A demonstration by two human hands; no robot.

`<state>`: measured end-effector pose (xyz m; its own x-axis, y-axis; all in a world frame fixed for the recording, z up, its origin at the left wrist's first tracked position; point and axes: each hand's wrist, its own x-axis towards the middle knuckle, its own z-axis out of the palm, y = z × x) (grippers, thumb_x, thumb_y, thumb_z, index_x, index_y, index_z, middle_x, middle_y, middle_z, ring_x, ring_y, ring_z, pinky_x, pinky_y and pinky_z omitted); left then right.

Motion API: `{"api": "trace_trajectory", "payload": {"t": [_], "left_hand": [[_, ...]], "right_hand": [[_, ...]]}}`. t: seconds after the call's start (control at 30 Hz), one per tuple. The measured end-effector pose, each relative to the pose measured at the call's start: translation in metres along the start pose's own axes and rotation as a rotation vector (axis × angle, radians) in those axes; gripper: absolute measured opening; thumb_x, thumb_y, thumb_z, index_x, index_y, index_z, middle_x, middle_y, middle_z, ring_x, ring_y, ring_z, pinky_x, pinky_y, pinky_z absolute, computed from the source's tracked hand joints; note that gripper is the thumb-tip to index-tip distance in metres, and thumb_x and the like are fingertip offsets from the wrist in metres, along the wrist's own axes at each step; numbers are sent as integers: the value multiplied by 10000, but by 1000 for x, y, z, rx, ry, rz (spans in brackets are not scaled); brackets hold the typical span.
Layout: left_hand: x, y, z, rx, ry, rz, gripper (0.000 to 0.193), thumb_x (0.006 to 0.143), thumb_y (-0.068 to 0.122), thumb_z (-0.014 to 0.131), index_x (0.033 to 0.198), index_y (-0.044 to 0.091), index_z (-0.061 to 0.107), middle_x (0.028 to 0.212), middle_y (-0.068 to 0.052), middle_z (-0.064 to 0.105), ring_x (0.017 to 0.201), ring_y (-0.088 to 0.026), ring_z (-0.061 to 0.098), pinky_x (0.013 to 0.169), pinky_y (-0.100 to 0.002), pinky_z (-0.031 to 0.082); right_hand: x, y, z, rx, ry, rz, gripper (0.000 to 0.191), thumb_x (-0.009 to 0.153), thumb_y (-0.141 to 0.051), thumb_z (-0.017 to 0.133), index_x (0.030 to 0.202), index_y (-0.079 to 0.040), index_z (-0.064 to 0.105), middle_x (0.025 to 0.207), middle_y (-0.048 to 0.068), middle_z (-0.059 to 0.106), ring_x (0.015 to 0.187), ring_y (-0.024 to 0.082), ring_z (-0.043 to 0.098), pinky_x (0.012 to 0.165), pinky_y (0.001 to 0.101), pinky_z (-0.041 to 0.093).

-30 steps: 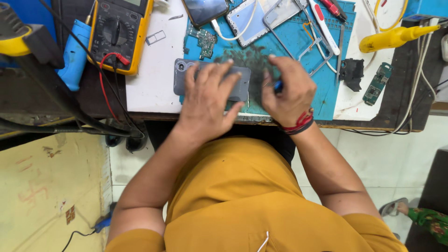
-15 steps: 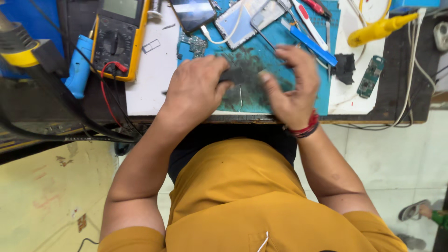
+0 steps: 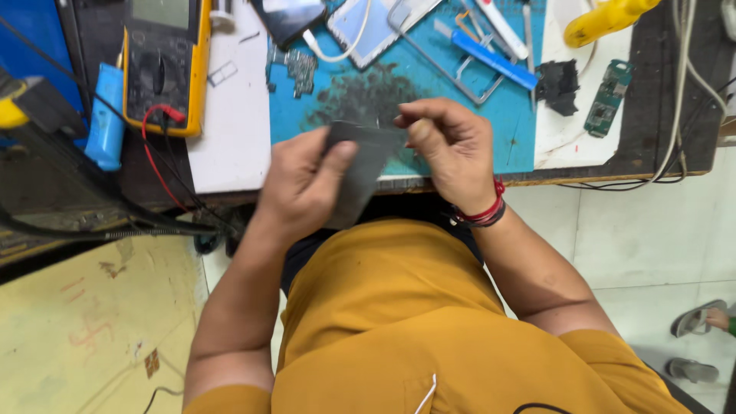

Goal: The person pries open the back cover of a smartphone using a blue pry tool, then removes the mid-frame and works on the internal components with tweezers, manipulating the battery and flex cables on the workbench.

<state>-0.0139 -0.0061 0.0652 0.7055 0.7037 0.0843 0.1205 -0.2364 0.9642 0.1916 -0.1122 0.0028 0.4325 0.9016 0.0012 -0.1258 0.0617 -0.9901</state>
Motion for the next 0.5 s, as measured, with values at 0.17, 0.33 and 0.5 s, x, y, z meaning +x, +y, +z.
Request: {"api": "trace_trajectory", "payload": {"t": [0.17, 0.33, 0.5], "left_hand": [[-3, -18, 29, -2, 232, 40, 283, 1128, 218, 571, 944, 16, 645, 737, -14, 581, 652, -76, 490, 596, -276, 385], [2, -27, 18, -359, 603, 33, 293, 1158, 234, 568, 934, 44, 583, 725, 69, 507, 616, -28, 355, 562, -229, 240], [2, -33, 16, -292, 494, 49, 335, 1196, 233, 564, 921, 43, 585, 754, 99, 465, 667, -5, 339, 590, -211, 259]], "right_hand": [[-4, 8, 15, 84, 32, 47, 228, 1061, -212, 709, 960, -9, 733, 818, 8, 696, 704, 60, 589, 642, 223, 469], [-37, 8, 31, -73, -159, 48, 207, 1039, -179, 710, 943, 4, 722, 863, 16, 702, 742, 62, 606, 669, 235, 494], [-33, -7, 28, 91, -53, 99, 189, 1009, -189, 664, 1021, -4, 704, 942, 9, 733, 786, 55, 632, 720, 229, 517]]}}
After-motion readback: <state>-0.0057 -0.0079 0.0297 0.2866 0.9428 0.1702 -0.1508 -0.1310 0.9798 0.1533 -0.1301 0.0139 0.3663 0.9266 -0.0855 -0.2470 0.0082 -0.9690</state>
